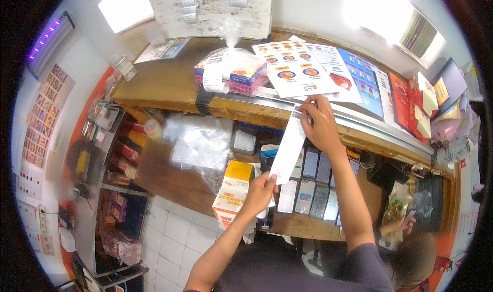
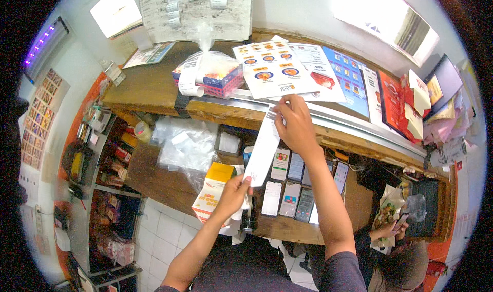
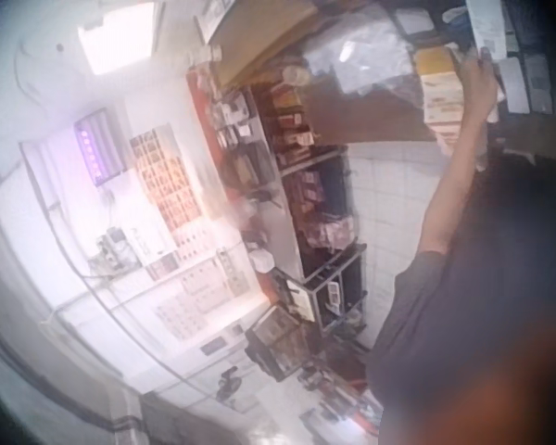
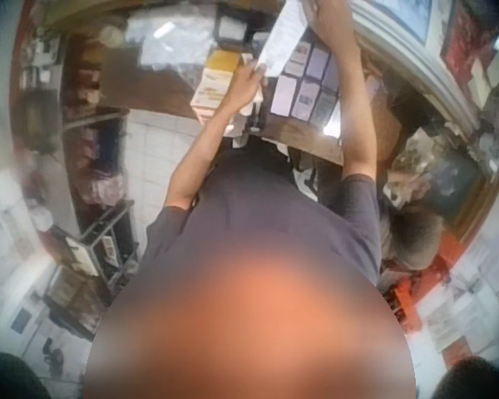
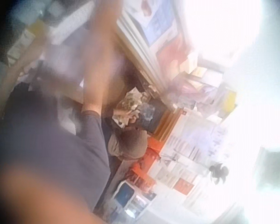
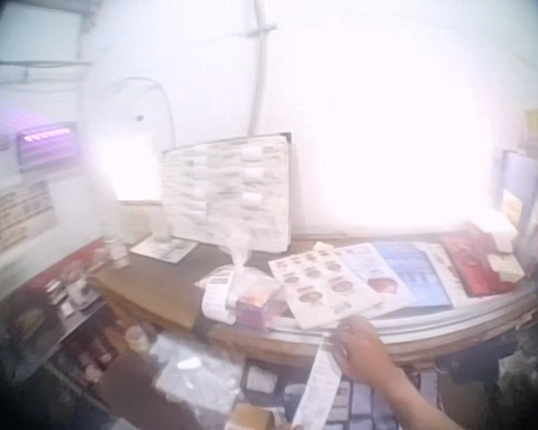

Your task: The person retrieves a receipt and two takeout boxes, then places them on a counter. They open a heated display case, take fried chicken pieces with tongs, and put them into the boxes. They add yellow rice and a small sauce packet to each box, then close the boxes and place the receipt inside one.

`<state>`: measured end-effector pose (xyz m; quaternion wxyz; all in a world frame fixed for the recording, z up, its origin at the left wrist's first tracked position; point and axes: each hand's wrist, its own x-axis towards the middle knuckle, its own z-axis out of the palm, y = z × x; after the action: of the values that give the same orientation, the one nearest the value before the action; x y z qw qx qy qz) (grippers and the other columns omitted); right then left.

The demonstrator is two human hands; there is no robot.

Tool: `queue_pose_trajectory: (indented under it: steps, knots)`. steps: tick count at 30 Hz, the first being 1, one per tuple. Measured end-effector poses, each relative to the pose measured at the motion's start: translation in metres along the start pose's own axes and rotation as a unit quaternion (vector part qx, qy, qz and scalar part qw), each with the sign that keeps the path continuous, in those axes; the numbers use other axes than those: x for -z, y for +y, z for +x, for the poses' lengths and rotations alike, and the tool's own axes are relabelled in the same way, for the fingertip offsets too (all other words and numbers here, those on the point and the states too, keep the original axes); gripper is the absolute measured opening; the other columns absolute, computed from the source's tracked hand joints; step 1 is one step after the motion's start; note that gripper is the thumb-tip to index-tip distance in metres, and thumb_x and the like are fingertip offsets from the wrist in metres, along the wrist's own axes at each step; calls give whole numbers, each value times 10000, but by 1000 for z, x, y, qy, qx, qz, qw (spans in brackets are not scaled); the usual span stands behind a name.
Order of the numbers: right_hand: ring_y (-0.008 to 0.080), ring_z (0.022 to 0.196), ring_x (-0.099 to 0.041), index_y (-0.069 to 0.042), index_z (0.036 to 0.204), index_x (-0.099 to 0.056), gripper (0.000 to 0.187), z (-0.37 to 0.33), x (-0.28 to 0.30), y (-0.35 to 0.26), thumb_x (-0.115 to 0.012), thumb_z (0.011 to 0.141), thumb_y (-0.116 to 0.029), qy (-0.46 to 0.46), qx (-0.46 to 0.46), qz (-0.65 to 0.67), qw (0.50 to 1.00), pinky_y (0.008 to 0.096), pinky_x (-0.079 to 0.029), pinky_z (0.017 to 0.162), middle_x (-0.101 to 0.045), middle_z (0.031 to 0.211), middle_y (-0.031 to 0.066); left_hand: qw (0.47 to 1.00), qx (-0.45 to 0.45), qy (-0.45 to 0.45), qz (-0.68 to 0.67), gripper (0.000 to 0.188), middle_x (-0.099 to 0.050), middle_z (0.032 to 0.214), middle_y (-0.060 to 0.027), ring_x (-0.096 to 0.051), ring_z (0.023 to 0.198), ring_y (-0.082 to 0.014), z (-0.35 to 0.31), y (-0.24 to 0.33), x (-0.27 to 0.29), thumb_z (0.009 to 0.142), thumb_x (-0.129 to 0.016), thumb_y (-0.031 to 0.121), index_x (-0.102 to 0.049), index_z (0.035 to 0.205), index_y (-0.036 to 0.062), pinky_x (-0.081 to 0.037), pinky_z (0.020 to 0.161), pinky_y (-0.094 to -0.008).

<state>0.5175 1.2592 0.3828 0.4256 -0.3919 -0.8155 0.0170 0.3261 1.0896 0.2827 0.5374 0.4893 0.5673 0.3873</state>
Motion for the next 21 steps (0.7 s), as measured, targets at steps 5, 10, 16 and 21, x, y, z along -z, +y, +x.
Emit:
queue_pose_trajectory:
  steps: [5,10,16,21]
  knots:
    - [297,986,-599,-11,1011,-751,234,-3,6,0,-650,804,29,-51,9,-9,999,435,-481,903,-613,994,119,998,-2,-68,15,335,-599,743,-10,-532,680,-98,-7,2,5,1117,-478,289,-663,1063,15,-438,639,-292]
    - [302,966,-588,-20,1098,-730,342,-3,8,2,-635,771,7,-45,65,-47,996,427,-482,897,-634,1006,114,995,14,-102,11,375,-614,769,-36,-561,703,-127,-13,23,9,1115,-471,337,-643,1114,5,-451,666,-307]
    - [373,1085,-572,-16,1210,-702,443,-26,-9,27,-586,783,8,-82,10,-93,992,463,-476,988,-577,1147,208,981,-16,-195,6,704,-590,1055,-65,-600,1024,-162,-52,21,70,987,-650,40,-247,1563,66,-509,945,-337]
    - [342,1254,-572,19,1326,-651,402,-52,-9,39,-554,941,-48,7,-21,-97,995,411,-425,1118,-606,1362,180,990,-133,-40,-15,677,-486,1257,-74,-549,1127,-185,-142,-16,177,851,-694,-34,-331,1414,60,-493,1023,-356]
